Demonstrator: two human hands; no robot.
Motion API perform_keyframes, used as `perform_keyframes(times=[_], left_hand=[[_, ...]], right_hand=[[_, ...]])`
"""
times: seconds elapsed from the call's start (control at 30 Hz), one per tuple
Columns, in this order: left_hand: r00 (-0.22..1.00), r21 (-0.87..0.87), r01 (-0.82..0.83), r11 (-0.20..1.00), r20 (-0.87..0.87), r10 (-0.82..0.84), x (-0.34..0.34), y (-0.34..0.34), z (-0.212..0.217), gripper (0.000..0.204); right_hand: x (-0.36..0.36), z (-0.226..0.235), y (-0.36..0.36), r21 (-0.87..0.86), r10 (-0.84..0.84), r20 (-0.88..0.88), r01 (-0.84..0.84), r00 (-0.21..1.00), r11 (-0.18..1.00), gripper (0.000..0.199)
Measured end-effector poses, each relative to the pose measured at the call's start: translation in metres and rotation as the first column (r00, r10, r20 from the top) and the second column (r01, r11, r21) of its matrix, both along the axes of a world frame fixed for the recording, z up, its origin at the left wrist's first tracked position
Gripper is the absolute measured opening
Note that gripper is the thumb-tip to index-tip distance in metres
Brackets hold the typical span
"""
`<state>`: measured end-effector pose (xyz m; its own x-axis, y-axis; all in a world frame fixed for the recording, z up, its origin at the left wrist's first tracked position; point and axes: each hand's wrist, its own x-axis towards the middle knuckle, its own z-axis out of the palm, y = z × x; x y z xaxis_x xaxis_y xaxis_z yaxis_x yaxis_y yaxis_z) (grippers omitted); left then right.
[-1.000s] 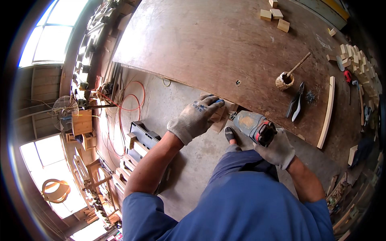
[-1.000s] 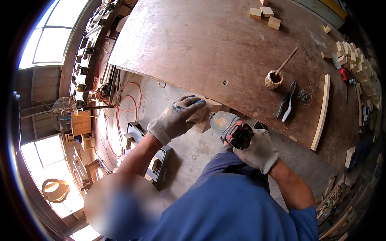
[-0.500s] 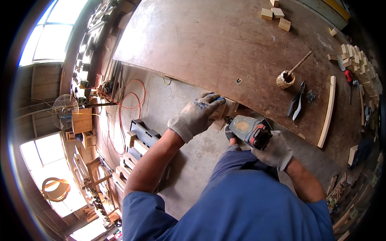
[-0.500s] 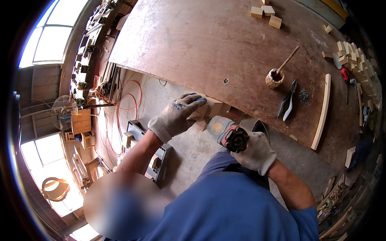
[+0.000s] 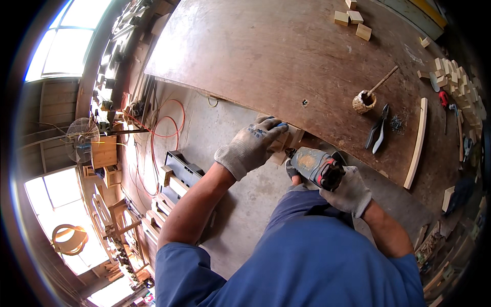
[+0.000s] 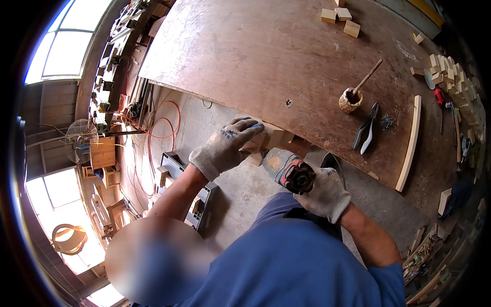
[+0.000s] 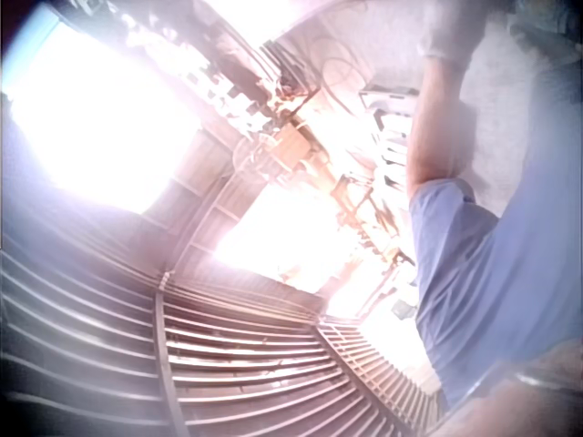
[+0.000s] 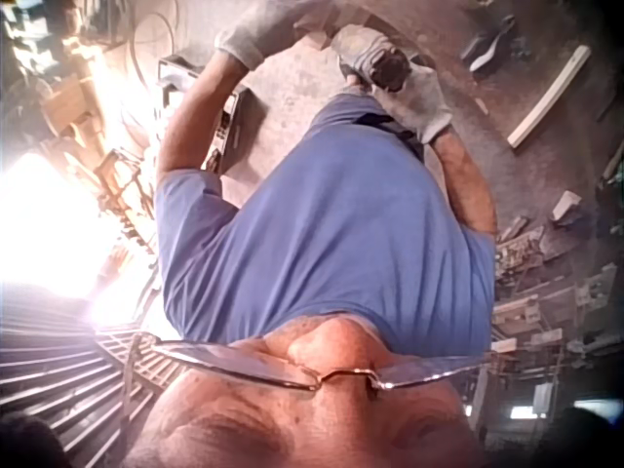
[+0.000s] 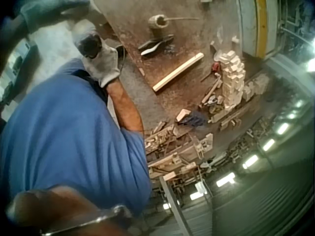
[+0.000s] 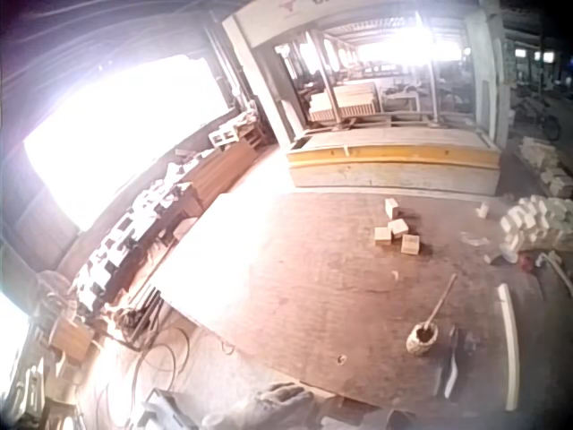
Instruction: The person assembles small wooden blocks by applying glue to their edges and joining them together. They use a brush to apply glue, a nail gun to fasten the pieces, and pliers to pull out nails. The process is repeated for multiple blocks on a workbench.
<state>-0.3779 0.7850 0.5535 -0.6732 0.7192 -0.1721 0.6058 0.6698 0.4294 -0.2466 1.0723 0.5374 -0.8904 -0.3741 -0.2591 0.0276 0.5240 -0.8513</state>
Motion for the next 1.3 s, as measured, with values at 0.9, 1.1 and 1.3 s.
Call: perform_keyframes(times=[0.9, 1.1, 1.3], left_hand=[[1.000, -0.002, -0.009, 1.000, 0.009, 0.009, 0.004, -0.001, -0.003, 0.068], [0.980, 0.048, -0.123, 0.991, -0.150, 0.128, 0.023, 0.003, -0.001, 0.098], [0.715, 0.036, -0.699, 0.714, 0.043, 0.698, 0.072, 0.019, -0.034, 0.131]], right_hand=[[0.044, -0.020, 0.033, -0.111, -0.318, 0.176, 0.340, 0.932, 0.934, 0.027], [0.048, -0.008, 0.037, -0.087, -0.343, 0.244, 0.373, 0.907, 0.924, 0.025], [0.049, 0.006, 0.040, -0.050, -0.346, 0.197, 0.362, 0.917, 0.931, 0.024]])
